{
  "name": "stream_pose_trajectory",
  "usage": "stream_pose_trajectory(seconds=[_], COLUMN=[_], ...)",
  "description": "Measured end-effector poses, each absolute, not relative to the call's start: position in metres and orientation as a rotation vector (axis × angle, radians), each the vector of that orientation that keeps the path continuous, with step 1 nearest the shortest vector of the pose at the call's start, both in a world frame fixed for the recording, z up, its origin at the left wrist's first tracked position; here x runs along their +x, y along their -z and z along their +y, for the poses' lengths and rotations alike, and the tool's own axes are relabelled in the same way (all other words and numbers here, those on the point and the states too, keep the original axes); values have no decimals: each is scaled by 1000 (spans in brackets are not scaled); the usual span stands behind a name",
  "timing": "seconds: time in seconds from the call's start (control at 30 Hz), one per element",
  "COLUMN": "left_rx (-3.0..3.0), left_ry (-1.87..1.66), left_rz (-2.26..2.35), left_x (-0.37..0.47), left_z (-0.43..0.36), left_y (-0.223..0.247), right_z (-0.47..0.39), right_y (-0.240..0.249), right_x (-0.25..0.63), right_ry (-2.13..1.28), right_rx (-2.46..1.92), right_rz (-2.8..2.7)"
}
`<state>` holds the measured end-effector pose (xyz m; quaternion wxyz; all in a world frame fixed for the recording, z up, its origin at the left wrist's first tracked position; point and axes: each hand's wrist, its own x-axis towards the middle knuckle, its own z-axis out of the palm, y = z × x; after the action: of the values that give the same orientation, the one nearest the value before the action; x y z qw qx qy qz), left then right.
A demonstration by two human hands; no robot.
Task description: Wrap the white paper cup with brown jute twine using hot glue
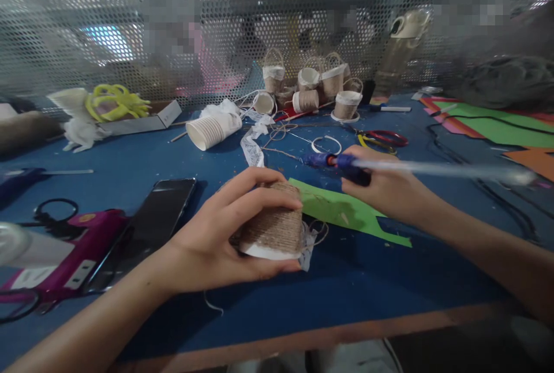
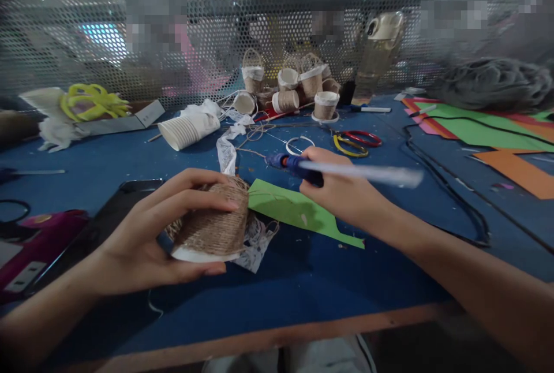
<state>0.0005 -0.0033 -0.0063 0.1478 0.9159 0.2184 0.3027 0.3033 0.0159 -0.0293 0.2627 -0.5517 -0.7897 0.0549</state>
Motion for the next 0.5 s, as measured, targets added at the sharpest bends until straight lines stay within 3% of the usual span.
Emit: stream_pose_trajectory(seconds=[0.27,0.5], left_rx=[2647,2633], left_ry=[-947,-1038], left_rz=[602,652], left_x=[2,4], left_z=[-1,0], left_y=[5,2], right_z=[9,-1], right_y=[26,15], right_x=[296,292], right_ry=[-634,-541], right_rx=[-1417,-1342], right_rz=[-1806,-1686])
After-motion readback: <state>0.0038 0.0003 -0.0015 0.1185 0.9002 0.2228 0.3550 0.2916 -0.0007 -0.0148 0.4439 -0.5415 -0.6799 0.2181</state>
